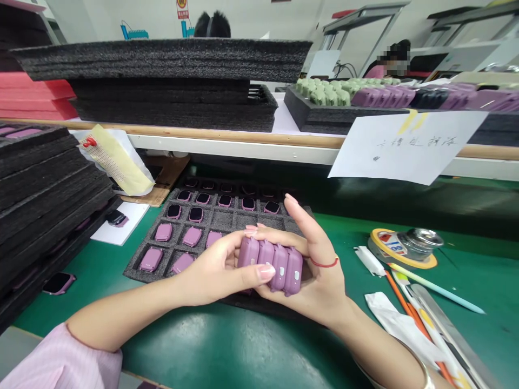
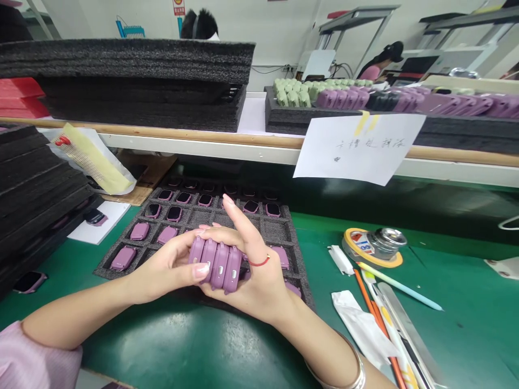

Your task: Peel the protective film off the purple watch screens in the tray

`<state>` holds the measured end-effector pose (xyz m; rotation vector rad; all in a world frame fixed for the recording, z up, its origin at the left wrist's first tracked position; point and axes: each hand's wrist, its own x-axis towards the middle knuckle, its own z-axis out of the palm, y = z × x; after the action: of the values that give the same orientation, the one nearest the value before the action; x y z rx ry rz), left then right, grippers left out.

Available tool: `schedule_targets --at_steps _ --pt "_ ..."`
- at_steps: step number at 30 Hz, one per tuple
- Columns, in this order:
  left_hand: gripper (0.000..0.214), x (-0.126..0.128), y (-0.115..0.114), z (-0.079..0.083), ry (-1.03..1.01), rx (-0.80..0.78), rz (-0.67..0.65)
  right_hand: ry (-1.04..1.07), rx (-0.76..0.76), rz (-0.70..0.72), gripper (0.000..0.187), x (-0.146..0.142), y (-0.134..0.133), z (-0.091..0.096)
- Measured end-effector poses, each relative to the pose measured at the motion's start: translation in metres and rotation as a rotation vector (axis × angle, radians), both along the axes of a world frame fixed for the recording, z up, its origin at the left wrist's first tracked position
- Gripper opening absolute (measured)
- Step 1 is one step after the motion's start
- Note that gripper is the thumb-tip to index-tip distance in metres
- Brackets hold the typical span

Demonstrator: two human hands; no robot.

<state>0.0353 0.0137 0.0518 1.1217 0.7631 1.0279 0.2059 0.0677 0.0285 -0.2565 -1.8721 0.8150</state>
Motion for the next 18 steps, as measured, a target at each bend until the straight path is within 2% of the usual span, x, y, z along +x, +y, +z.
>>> schedule_targets --at_steps 4,14,18 --pt "0.034 -0.0005 -0.0009 0.0023 0.125 0.025 0.044 -0.010 0.051 -0.016 0.092 -0.0011 -0.0003 -0.0023" --pt "0.030 0.0041 -0.0023 -0.0014 0.177 0.203 0.092 -0.061 0.171 0.003 0.095 0.0013 -0.0002 -0.0024" --pt "0.045 0.0035 0.0030 -0.0021 0.154 0.206 0.036 -0.086 0.243 -0.012 0.091 0.0012 0.0001 -0.0035"
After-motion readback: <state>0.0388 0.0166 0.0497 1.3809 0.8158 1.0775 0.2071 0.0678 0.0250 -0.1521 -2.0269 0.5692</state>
